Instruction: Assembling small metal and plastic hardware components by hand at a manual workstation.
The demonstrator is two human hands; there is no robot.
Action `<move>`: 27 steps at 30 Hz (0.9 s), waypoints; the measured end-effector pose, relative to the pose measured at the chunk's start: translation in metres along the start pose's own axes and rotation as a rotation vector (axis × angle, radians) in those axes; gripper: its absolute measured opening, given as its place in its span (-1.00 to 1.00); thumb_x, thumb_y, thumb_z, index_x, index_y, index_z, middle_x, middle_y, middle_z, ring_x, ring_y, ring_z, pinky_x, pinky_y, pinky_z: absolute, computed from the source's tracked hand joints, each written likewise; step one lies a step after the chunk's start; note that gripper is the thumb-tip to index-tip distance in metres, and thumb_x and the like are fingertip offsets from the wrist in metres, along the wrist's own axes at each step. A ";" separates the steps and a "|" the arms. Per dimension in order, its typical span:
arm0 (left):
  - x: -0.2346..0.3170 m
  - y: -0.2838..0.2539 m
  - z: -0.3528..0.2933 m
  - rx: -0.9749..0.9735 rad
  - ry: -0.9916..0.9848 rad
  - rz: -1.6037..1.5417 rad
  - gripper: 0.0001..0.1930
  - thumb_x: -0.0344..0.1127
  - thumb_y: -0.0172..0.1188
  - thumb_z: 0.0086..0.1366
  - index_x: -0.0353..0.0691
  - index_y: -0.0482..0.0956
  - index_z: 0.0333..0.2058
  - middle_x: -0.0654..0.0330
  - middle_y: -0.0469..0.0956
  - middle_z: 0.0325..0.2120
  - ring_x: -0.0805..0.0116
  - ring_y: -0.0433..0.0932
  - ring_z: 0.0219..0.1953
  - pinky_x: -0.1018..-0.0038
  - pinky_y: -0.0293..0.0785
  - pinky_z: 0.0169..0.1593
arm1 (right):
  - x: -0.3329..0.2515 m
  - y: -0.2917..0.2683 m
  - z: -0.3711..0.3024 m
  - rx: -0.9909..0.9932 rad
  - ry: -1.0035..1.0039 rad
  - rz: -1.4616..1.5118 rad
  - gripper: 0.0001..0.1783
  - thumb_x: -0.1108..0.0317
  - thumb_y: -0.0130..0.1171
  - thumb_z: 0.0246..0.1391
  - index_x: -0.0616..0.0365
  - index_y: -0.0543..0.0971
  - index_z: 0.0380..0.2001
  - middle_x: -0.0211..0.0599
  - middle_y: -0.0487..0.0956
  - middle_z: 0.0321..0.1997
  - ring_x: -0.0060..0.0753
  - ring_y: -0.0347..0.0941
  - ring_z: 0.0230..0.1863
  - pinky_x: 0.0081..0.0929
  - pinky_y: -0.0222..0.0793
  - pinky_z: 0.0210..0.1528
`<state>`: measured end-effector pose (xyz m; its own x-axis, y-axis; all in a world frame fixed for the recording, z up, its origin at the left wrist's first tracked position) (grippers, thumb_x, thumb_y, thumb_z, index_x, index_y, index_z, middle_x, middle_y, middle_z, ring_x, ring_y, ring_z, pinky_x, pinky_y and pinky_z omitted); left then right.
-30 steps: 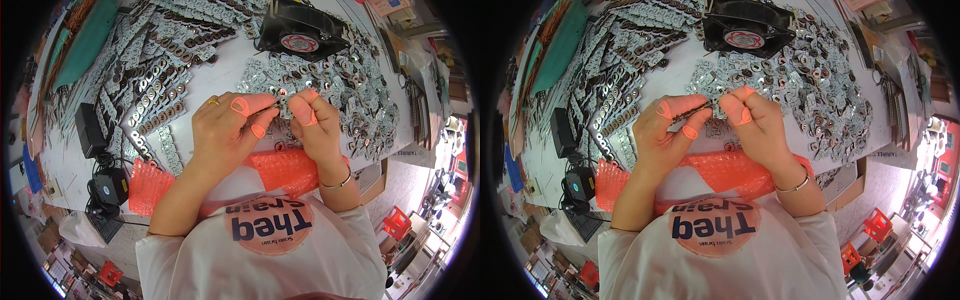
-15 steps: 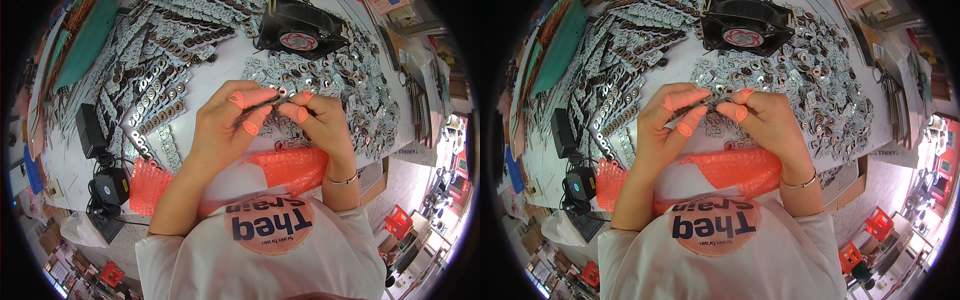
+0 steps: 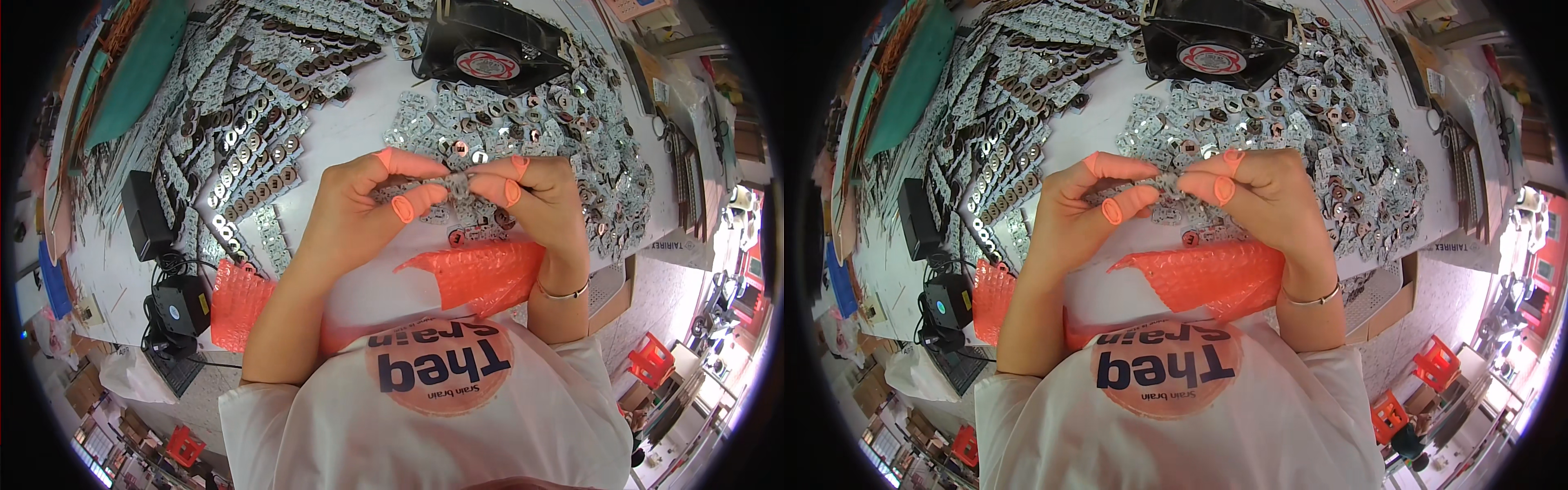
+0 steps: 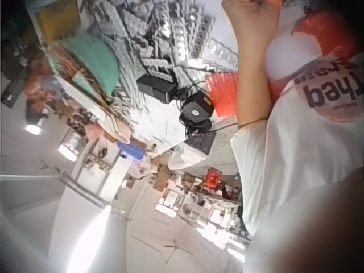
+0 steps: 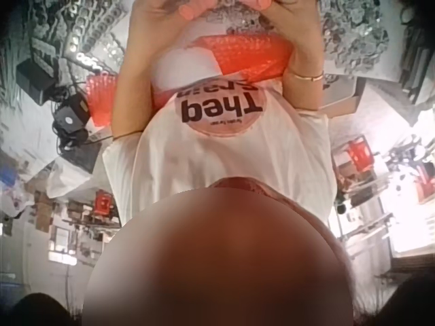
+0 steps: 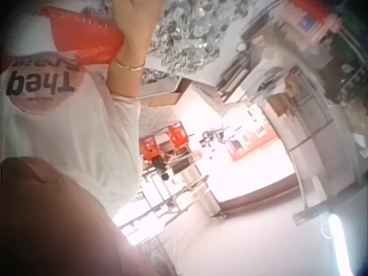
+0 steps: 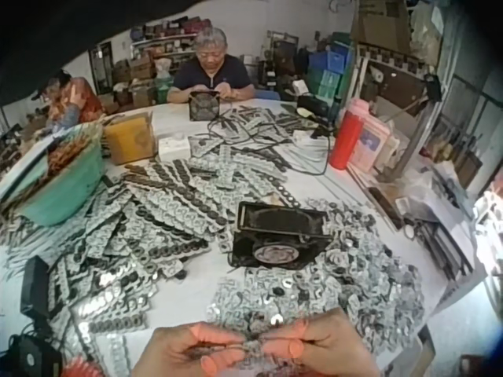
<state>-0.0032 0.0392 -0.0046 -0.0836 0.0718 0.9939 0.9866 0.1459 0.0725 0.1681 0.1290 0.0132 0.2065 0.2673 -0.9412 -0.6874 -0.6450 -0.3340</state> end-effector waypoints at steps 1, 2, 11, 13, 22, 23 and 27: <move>0.000 0.002 0.000 -0.039 0.008 -0.004 -0.81 -0.49 0.26 0.13 -0.34 0.55 -0.25 0.19 0.57 -0.32 0.51 0.55 -0.35 0.58 0.54 -0.26 | 0.001 0.002 0.000 -0.031 0.033 0.053 -0.81 0.31 0.24 -0.01 0.22 0.66 -0.38 -0.33 0.59 -0.56 -0.58 0.44 -0.55 -0.64 0.32 -0.49; 0.000 0.004 0.000 -0.077 0.016 -0.007 -0.81 -0.48 0.28 0.12 -0.34 0.56 -0.26 0.18 0.57 -0.33 0.51 0.55 -0.37 0.58 0.55 -0.27 | 0.002 0.003 0.000 -0.030 0.035 0.053 -0.81 0.31 0.24 -0.01 0.22 0.66 -0.38 -0.33 0.59 -0.56 -0.58 0.44 -0.55 -0.64 0.32 -0.49; 0.000 0.006 -0.004 -0.205 -0.069 -0.544 -0.81 -0.50 0.20 0.19 -0.35 0.49 -0.21 0.15 0.54 -0.26 0.43 0.53 -0.28 0.52 0.55 -0.27 | -0.011 0.027 -0.009 -0.171 0.225 0.513 -0.81 0.33 0.03 0.20 0.22 0.47 -0.43 -0.56 0.30 -0.68 -0.81 0.07 -0.73 -0.75 -0.05 -0.70; 0.003 0.009 -0.003 -0.117 0.008 -0.451 -0.83 -0.51 0.20 0.18 -0.33 0.50 -0.22 0.15 0.54 -0.26 0.43 0.54 -0.28 0.52 0.55 -0.25 | 0.000 0.026 -0.010 0.009 0.256 0.676 -0.83 0.31 0.03 0.20 0.19 0.45 -0.39 -0.59 0.29 -0.64 -0.83 0.03 -0.73 -0.75 -0.09 -0.71; 0.015 0.006 -0.003 0.088 0.504 0.284 -0.82 -0.58 0.25 0.07 -0.29 0.52 -0.32 0.14 0.58 -0.35 0.39 0.56 -0.31 0.52 0.50 -0.22 | 0.000 0.023 -0.005 0.097 0.006 0.181 -0.80 0.30 0.04 0.21 0.19 0.45 -0.43 -0.65 0.28 -0.63 -0.84 0.05 -0.67 -0.77 -0.08 -0.65; 0.016 0.006 -0.004 0.098 0.578 0.356 -0.81 -0.60 0.25 0.05 -0.32 0.52 -0.31 0.12 0.58 -0.35 0.38 0.57 -0.29 0.52 0.49 -0.21 | 0.002 0.023 -0.004 0.097 0.007 0.182 -0.80 0.30 0.04 0.21 0.19 0.45 -0.43 -0.65 0.28 -0.63 -0.84 0.05 -0.67 -0.77 -0.08 -0.65; 0.017 0.010 -0.007 0.157 0.569 0.481 -0.81 -0.61 0.25 0.05 -0.31 0.53 -0.32 0.10 0.58 -0.37 0.35 0.57 -0.30 0.52 0.49 -0.20 | -0.002 0.024 -0.004 0.103 -0.049 0.130 -0.79 0.30 0.04 0.21 0.20 0.46 -0.45 -0.66 0.28 -0.63 -0.84 0.06 -0.65 -0.76 -0.06 -0.64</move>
<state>0.0062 0.0354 0.0137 0.4770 -0.3504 0.8060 0.8614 0.3686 -0.3496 0.1540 0.1107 0.0066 0.0787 0.2221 -0.9719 -0.7745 -0.6002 -0.1999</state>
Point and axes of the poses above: each hand's wrist, its own z-axis towards the middle knuckle, its own y-axis out of the palm, x = y × z, the point moved 4 cm from there along z, towards the middle knuckle
